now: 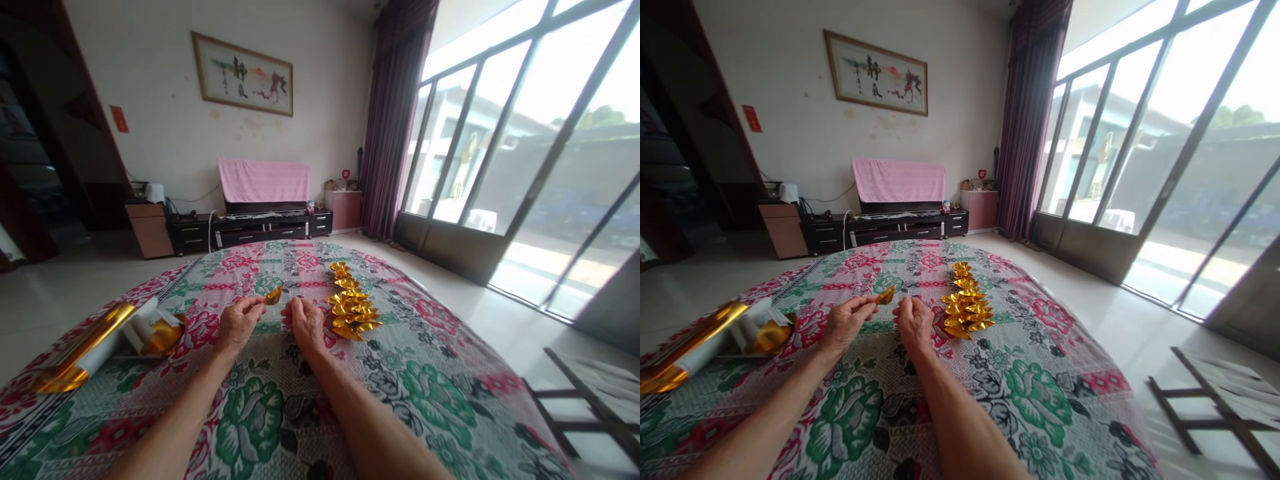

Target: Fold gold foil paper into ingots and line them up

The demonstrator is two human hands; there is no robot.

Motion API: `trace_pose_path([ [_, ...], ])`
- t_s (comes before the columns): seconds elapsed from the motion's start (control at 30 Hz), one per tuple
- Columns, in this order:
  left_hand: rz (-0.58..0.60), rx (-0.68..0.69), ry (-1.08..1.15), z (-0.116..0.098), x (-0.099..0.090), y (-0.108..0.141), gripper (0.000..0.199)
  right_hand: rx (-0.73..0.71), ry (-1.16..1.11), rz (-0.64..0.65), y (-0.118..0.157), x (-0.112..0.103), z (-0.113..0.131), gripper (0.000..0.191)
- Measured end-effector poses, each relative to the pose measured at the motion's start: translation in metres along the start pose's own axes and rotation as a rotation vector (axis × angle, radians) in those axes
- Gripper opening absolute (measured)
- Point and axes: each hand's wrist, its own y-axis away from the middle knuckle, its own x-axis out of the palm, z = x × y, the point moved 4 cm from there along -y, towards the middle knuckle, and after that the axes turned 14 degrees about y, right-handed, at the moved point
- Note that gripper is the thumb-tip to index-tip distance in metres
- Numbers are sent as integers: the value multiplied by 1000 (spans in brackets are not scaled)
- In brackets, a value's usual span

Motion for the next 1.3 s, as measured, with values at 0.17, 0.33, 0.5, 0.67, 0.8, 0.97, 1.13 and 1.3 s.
trace_pose_path([
  [0.17,79,-30,-34,0,15,1,31,-99,-17,-60,0,-5,9,28],
  [0.33,96,-5,-180,-8,34,-7,26,-88,3,-177,-11,-16,10,30],
  [0.5,148,210,-419,-28,70,-13,19,-75,-53,-339,-32,-54,11,32],
  [0.67,262,370,-532,-33,118,-14,26,26,-148,-543,-52,-106,-5,33],
  [0.8,343,424,-569,-25,143,-18,27,124,-247,-551,-63,-126,-21,36],
  [0.97,406,467,-585,-17,156,-20,27,193,-327,-546,-67,-130,-28,39],
  [1.13,418,448,-570,-13,159,-18,27,160,-292,-510,-69,-125,-29,40],
  [1.3,430,440,-565,-14,159,-16,26,164,-316,-534,-67,-123,-31,37],
])
